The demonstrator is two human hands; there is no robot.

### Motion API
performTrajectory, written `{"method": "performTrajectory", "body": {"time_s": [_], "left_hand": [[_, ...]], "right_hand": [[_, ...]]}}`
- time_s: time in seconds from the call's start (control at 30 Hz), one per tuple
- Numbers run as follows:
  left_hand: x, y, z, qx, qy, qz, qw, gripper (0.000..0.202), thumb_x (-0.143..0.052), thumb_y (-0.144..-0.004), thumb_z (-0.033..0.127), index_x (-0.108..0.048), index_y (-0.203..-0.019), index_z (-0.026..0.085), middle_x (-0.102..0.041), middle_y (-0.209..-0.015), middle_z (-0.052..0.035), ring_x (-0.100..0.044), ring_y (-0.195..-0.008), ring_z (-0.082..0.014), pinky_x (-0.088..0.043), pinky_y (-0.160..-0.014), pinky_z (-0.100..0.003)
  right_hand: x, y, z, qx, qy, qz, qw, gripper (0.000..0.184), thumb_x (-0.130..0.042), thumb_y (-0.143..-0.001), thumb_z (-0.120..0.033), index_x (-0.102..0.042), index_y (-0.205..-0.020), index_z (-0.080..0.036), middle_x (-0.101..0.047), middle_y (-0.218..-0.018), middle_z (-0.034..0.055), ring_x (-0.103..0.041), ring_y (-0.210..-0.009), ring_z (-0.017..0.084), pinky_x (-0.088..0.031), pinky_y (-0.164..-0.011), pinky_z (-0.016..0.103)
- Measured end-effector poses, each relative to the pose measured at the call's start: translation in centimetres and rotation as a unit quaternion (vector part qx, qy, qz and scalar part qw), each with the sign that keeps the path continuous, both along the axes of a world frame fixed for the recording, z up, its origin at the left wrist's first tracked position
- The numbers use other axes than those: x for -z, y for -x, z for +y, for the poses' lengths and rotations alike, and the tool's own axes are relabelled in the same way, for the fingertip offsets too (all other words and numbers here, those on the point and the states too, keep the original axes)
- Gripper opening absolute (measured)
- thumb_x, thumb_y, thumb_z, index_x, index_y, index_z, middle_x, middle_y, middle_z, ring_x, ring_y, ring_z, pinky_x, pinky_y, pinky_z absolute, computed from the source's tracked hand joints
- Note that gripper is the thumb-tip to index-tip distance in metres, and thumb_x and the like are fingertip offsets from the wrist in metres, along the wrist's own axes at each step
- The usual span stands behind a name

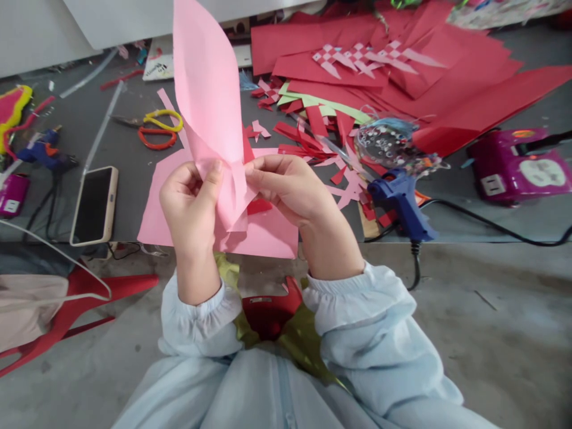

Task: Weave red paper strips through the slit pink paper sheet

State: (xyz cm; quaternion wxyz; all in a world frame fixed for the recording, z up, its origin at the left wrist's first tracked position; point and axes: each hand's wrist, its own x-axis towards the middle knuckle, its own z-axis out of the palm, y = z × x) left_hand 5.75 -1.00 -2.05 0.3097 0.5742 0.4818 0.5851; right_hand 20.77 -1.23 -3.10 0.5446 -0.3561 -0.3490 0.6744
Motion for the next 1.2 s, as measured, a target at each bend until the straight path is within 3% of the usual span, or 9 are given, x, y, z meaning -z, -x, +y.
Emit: {"method": "performTrajectory", "body": {"time_s": [0.33, 0.6, 0.77, 0.97, 1.07, 1.2], "left_hand": [[0.2, -0.3, 0.0, -0.031, -0.039, -0.004, 0.999, 0.040, -0.077, -0.084, 0.038, -0.053, -0.058, 0.020, -0.036, -0.055, 0.0037, -0.034, -0.052, -0.0081, -0.022, -0.049, -0.029], [0.5, 0.0, 0.4, -0.030, -0.049, 0.000, 0.998, 0.041, -0.078, -0.082, 0.041, -0.050, -0.059, 0.022, -0.036, -0.055, 0.0035, -0.043, -0.052, -0.0096, -0.022, -0.048, -0.029], [0.7, 0.4, 0.6, -0.011, -0.042, -0.021, 0.999, 0.038, -0.075, -0.085, 0.045, -0.052, -0.065, 0.022, -0.039, -0.057, 0.0038, -0.050, -0.057, -0.0117, -0.029, -0.050, -0.028], [0.6, 0.2, 0.4, 0.046, -0.006, 0.009, 0.999, 0.038, -0.080, -0.076, 0.051, -0.062, -0.085, 0.019, -0.057, -0.074, 0.0009, -0.060, -0.069, -0.0153, -0.047, -0.058, -0.029], [0.6, 0.2, 0.3, 0.057, 0.012, 0.016, 0.998, 0.038, -0.085, -0.070, 0.044, -0.064, -0.090, 0.019, -0.063, -0.079, 0.0001, -0.063, -0.070, -0.0163, -0.050, -0.059, -0.028], [0.7, 0.4, 0.3, 0.058, 0.021, -0.006, 0.998, 0.025, -0.083, -0.074, 0.036, -0.067, -0.085, 0.021, -0.066, -0.075, 0.0015, -0.062, -0.065, -0.0145, -0.051, -0.055, -0.027]], "right_hand": [[0.3, 1.5, -0.1, 0.059, -0.022, 0.079, 0.995, 0.015, -0.082, -0.070, -0.025, -0.070, -0.069, -0.016, -0.059, -0.060, -0.0061, -0.048, -0.053, 0.002, -0.042, -0.055, 0.017], [-0.1, 1.2, -0.1, 0.027, 0.017, 0.081, 0.996, 0.024, -0.088, -0.062, -0.030, -0.070, -0.065, -0.016, -0.055, -0.057, -0.0072, -0.046, -0.050, 0.001, -0.041, -0.050, 0.015], [0.1, 0.6, 0.0, 0.004, 0.011, 0.047, 0.999, 0.024, -0.089, -0.059, -0.029, -0.072, -0.068, -0.016, -0.062, -0.064, -0.0052, -0.053, -0.055, 0.002, -0.047, -0.054, 0.017], [0.2, 0.7, -0.1, 0.068, -0.038, 0.009, 0.997, 0.023, -0.086, -0.066, -0.033, -0.071, -0.070, -0.017, -0.061, -0.061, -0.0056, -0.049, -0.052, 0.002, -0.043, -0.053, 0.018], [0.2, 0.7, -0.1, 0.075, -0.047, -0.012, 0.996, 0.024, -0.085, -0.068, -0.036, -0.071, -0.072, -0.017, -0.064, -0.064, -0.0044, -0.052, -0.055, 0.003, -0.045, -0.055, 0.019], [0.3, 0.5, 0.0, 0.046, -0.053, -0.020, 0.997, 0.029, -0.088, -0.063, -0.038, -0.072, -0.072, -0.017, -0.066, -0.067, -0.0031, -0.055, -0.059, 0.005, -0.047, -0.058, 0.021]]}}
